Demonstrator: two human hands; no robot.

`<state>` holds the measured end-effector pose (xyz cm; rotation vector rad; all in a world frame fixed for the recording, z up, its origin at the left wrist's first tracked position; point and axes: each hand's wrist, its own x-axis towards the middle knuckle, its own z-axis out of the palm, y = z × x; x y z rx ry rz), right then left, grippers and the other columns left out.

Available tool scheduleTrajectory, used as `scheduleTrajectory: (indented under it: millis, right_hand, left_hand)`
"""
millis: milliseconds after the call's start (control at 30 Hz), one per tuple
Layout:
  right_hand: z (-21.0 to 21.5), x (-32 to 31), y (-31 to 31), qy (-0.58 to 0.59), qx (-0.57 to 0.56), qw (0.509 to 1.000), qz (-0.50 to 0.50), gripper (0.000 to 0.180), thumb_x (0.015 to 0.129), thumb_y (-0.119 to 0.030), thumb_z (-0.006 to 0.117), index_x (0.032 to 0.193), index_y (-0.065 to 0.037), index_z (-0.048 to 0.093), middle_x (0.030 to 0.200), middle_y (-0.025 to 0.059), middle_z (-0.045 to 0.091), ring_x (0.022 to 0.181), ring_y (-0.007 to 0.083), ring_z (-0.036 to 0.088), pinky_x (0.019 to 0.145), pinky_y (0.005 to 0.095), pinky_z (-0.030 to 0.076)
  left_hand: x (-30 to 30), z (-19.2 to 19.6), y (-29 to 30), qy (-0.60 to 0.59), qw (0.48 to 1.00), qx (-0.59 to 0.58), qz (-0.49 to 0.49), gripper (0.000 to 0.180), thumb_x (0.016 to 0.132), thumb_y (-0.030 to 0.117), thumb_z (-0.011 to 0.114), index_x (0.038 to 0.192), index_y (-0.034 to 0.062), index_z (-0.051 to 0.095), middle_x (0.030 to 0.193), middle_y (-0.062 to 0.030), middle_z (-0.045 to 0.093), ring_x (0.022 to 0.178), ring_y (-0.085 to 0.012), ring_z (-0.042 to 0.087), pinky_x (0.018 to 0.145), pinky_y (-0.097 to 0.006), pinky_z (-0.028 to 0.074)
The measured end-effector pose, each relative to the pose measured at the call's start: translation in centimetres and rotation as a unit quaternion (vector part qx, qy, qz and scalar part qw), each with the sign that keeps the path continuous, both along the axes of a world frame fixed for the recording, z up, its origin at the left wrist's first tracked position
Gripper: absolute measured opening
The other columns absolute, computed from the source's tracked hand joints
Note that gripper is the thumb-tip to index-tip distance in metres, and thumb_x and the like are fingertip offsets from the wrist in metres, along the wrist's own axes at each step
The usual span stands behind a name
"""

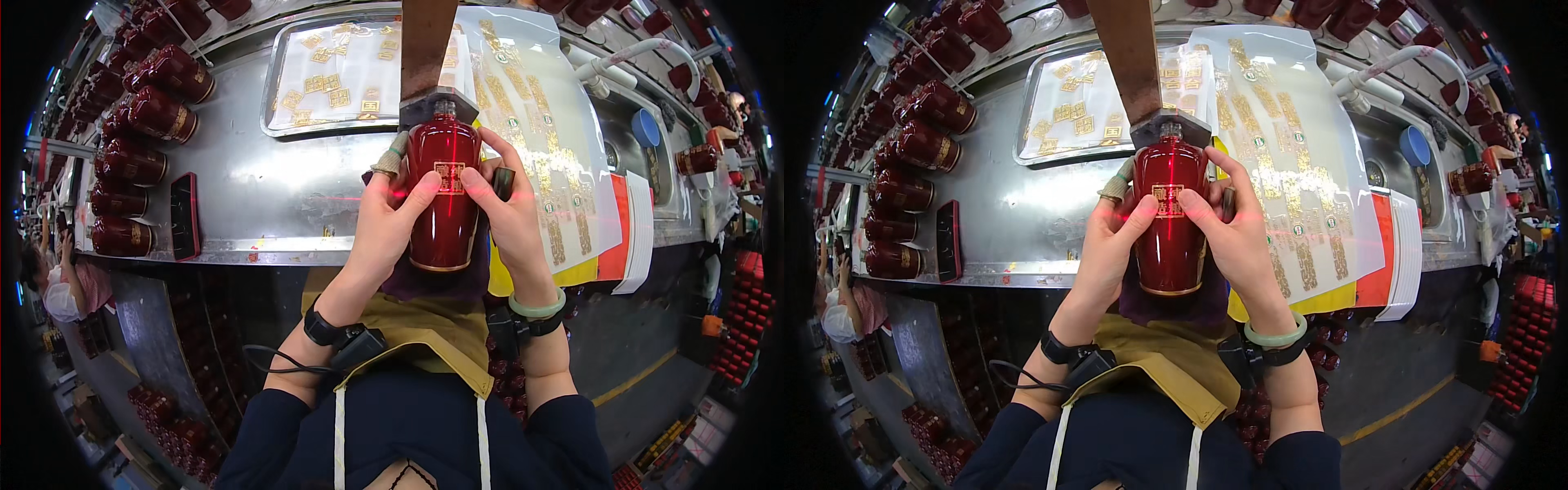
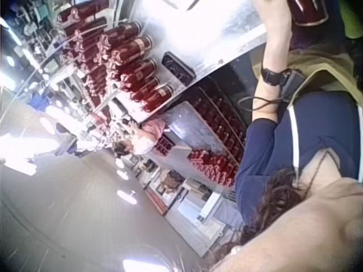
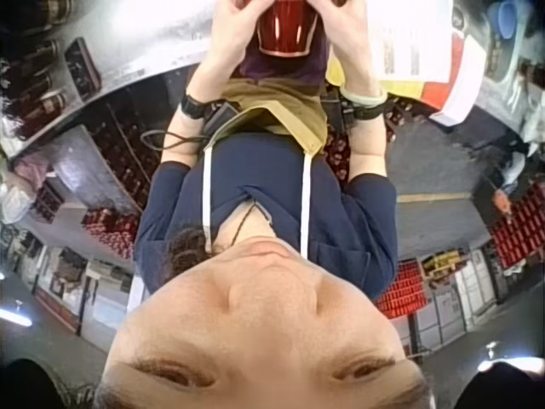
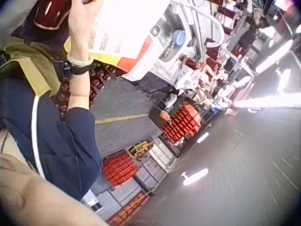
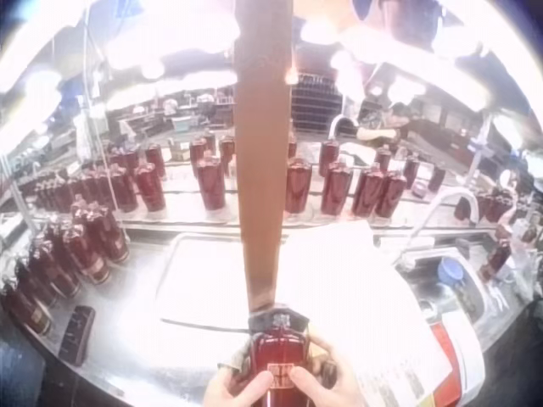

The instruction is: Applying decorative labels and stickers to glass liquor bottles on a production line.

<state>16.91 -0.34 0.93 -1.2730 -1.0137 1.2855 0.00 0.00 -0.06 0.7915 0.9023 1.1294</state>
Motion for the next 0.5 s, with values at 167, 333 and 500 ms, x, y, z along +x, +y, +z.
scheduleTrajectory:
  millis: [167,333,500]
  right_hand:
    - [0.1,0.1,0.0,0.002,-0.004,1.0,0.001,0.063,0.095,-0.012,0.079,0.149,-0.002,0.05,0.086,-0.0075,0.044,0.076,0.0011,0.042,0.07,0.017,0.038]
    - [0.1,0.1,-0.1,0.017,0.006,1.0,0.001,0.062,0.095,-0.013,0.079,0.149,-0.002,0.05,0.088,-0.0071,0.045,0.078,0.0012,0.043,0.072,0.0172,0.039]
    - [1.9,0.8,-1.0,0.007,0.016,1.0,-0.012,0.05,0.102,-0.009,0.067,0.148,-0.002,0.05,0.097,-0.0027,0.052,0.088,0.0058,0.049,0.084,0.0213,0.042]
  left_hand:
    - [0.2,0.0,-0.1,-0.008,1.0,0.006,0.004,0.071,0.102,0.018,0.071,0.158,-0.0046,0.034,0.143,-0.0163,0.058,0.126,-0.0181,0.061,0.106,-0.034,0.051]
    - [0.1,0.1,-0.1,0.004,1.0,-0.001,-0.012,0.07,0.102,0.018,0.07,0.158,-0.0037,0.034,0.143,-0.0158,0.058,0.125,-0.0178,0.061,0.106,-0.033,0.051]
    - [-0.1,-0.1,0.0,-0.063,0.998,-0.009,-0.001,0.07,0.103,0.018,0.069,0.159,-0.0029,0.033,0.145,-0.0146,0.057,0.126,-0.0169,0.06,0.106,-0.033,0.051]
